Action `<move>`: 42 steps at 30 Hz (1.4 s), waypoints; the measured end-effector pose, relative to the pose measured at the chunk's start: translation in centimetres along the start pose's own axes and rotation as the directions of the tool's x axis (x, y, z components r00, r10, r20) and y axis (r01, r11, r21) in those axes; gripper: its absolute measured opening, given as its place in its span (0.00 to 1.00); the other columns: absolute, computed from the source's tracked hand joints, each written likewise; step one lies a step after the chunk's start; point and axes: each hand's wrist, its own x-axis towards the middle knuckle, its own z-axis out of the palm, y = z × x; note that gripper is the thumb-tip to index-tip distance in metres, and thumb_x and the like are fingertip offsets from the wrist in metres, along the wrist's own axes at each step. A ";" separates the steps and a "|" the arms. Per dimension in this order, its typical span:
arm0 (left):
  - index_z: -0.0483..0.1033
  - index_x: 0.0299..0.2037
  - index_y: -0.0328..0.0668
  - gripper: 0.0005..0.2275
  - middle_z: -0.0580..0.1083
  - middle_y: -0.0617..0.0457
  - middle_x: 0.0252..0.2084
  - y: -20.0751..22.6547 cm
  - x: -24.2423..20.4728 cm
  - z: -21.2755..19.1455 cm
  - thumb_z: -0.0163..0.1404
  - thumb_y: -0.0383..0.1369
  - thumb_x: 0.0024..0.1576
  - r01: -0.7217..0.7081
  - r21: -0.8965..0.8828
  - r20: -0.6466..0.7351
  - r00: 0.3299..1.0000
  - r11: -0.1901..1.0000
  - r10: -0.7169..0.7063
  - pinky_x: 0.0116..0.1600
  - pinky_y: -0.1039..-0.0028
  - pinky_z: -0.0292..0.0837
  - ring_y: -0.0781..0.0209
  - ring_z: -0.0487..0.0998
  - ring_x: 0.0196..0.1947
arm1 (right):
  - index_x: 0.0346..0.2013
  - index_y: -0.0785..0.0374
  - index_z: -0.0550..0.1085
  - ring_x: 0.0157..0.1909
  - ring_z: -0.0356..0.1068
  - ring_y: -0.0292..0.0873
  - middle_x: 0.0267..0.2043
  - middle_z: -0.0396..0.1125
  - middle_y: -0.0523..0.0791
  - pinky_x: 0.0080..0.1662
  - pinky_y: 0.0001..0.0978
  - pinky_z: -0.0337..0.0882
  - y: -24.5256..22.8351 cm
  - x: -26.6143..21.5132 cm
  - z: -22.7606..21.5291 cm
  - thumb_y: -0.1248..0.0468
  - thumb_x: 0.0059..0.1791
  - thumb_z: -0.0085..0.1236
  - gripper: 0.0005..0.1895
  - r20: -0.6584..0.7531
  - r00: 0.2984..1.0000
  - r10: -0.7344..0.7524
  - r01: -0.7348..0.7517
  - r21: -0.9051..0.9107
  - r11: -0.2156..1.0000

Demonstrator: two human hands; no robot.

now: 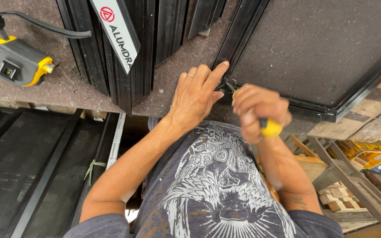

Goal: The person uses a screwdriver and a power drill to remove the spline and frame pieces from a window screen. They then reassemble the screen by inserting the spline back into the frame and securing the corners.

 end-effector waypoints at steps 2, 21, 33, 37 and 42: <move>0.64 0.69 0.43 0.32 0.66 0.53 0.40 0.0 0.1 -0.2 0.63 0.31 0.53 0.013 -0.006 0.016 1.000 1.000 -0.012 0.44 0.62 0.61 0.55 0.69 0.40 | 0.35 0.65 0.61 0.27 0.69 0.47 0.27 0.65 0.49 0.36 0.46 0.75 -0.4 0.3 0.2 0.72 0.51 0.52 0.08 0.161 0.986 -0.054 0.072 -0.110 0.991; 0.72 0.63 0.56 0.24 0.63 0.54 0.37 0.5 0.7 -0.8 0.59 0.30 0.56 0.013 0.019 0.029 0.999 1.000 -0.014 0.43 0.64 0.60 0.56 0.67 0.38 | 0.29 0.66 0.60 0.18 0.61 0.40 0.20 0.61 0.49 0.26 0.34 0.68 3.1 6.2 -2.1 0.75 0.55 0.52 0.14 -0.107 0.738 0.666 -0.633 0.232 0.739; 0.72 0.64 0.57 0.24 0.63 0.55 0.37 0.6 0.4 -0.7 0.59 0.30 0.56 0.019 0.036 0.040 0.999 0.999 -0.021 0.44 0.65 0.61 0.57 0.66 0.38 | 0.30 0.62 0.63 0.17 0.63 0.37 0.21 0.62 0.46 0.24 0.31 0.68 4.3 7.2 -2.0 0.75 0.55 0.53 0.12 -0.069 0.669 0.740 -0.713 0.225 0.665; 0.72 0.64 0.58 0.24 0.63 0.55 0.37 0.5 0.4 -0.5 0.59 0.31 0.56 0.020 0.037 0.047 0.999 0.999 -0.021 0.44 0.65 0.61 0.58 0.66 0.39 | 0.29 0.62 0.63 0.19 0.63 0.37 0.21 0.62 0.45 0.26 0.32 0.67 4.3 7.4 -1.9 0.76 0.54 0.53 0.12 -0.088 0.650 0.755 -0.730 0.207 0.652; 0.73 0.64 0.57 0.24 0.63 0.55 0.36 0.4 0.2 -0.4 0.59 0.30 0.56 0.022 0.027 0.056 0.998 0.999 -0.024 0.43 0.64 0.60 0.57 0.65 0.37 | 0.30 0.62 0.63 0.19 0.63 0.38 0.21 0.62 0.45 0.25 0.33 0.66 4.4 7.8 -1.6 0.75 0.54 0.54 0.12 -0.087 0.640 0.764 -0.748 0.156 0.645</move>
